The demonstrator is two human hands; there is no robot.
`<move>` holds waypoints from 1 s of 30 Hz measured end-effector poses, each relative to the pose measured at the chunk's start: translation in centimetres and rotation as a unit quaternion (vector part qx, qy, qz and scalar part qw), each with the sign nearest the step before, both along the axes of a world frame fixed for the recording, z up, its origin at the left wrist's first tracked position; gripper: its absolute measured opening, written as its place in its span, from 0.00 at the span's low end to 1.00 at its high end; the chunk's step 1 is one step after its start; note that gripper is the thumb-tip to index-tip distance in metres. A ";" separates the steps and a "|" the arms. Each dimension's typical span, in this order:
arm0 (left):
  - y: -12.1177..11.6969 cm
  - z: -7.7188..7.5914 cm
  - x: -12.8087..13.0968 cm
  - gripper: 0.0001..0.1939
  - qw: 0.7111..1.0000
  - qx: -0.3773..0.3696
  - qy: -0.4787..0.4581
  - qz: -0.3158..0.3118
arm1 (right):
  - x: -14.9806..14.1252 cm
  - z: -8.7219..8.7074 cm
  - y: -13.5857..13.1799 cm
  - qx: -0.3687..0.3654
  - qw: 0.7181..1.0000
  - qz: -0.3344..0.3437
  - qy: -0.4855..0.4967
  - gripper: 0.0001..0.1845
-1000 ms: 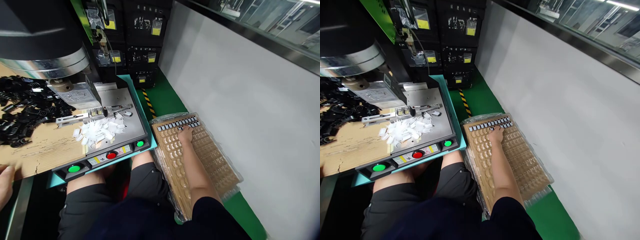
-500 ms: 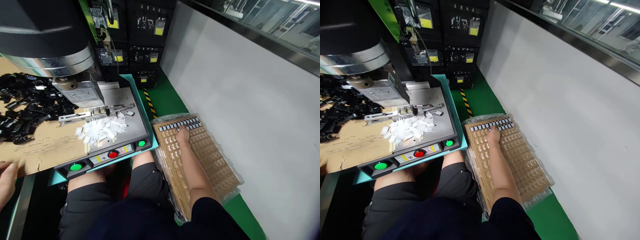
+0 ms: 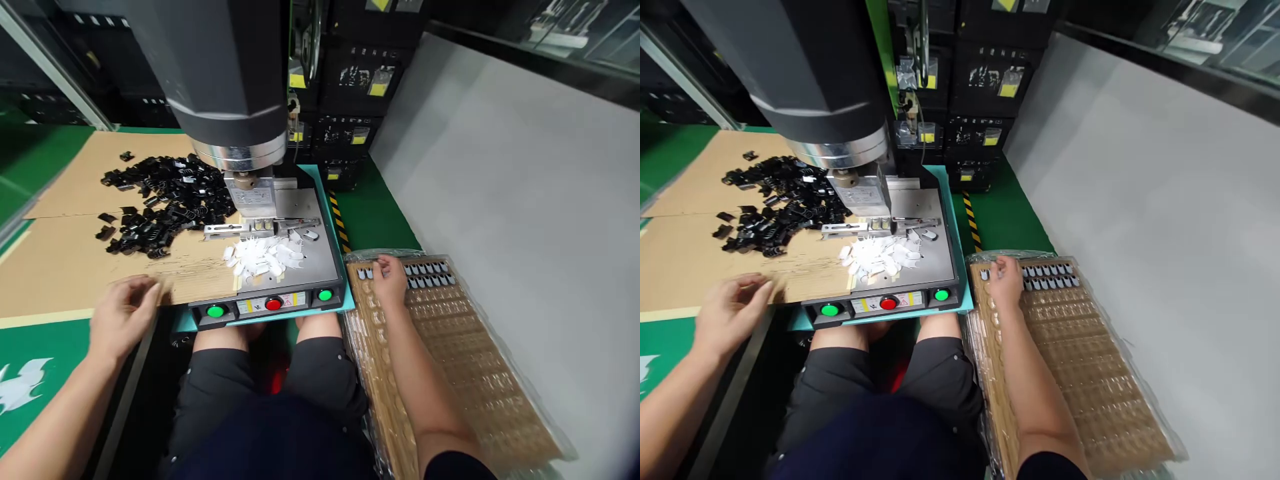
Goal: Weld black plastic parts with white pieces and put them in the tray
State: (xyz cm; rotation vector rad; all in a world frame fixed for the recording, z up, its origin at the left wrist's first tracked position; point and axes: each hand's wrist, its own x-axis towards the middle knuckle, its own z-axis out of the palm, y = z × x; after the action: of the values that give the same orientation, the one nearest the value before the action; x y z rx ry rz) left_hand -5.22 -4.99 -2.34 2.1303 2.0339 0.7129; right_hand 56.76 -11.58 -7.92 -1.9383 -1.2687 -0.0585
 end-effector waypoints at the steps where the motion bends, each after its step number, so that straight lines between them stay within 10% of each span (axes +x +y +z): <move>1: -0.1 0.1 1.2 0.18 0.998 0.041 -0.016 -0.041 | -2.2 1.3 0.7 0.015 0.998 0.056 -0.005 0.15; 6: 0.2 0.6 7.5 0.15 0.975 0.102 -0.048 -0.191 | -12.6 5.7 3.7 -0.012 0.956 0.289 -0.057 0.13; 10: 1.0 1.2 10.8 0.13 0.966 0.097 -0.070 -0.230 | -16.3 6.0 5.5 -0.062 0.942 0.319 -0.086 0.19; 30: 3.3 2.5 24.8 0.10 0.917 0.088 0.083 -0.380 | -16.4 4.2 5.5 0.012 0.956 0.285 -0.070 0.08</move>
State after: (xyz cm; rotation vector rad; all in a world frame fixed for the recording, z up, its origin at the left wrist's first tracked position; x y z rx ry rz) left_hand 19.59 -1.70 0.11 2.8582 1.0266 0.6035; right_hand 40.39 -6.04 -3.70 -1.5018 -1.8681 0.0825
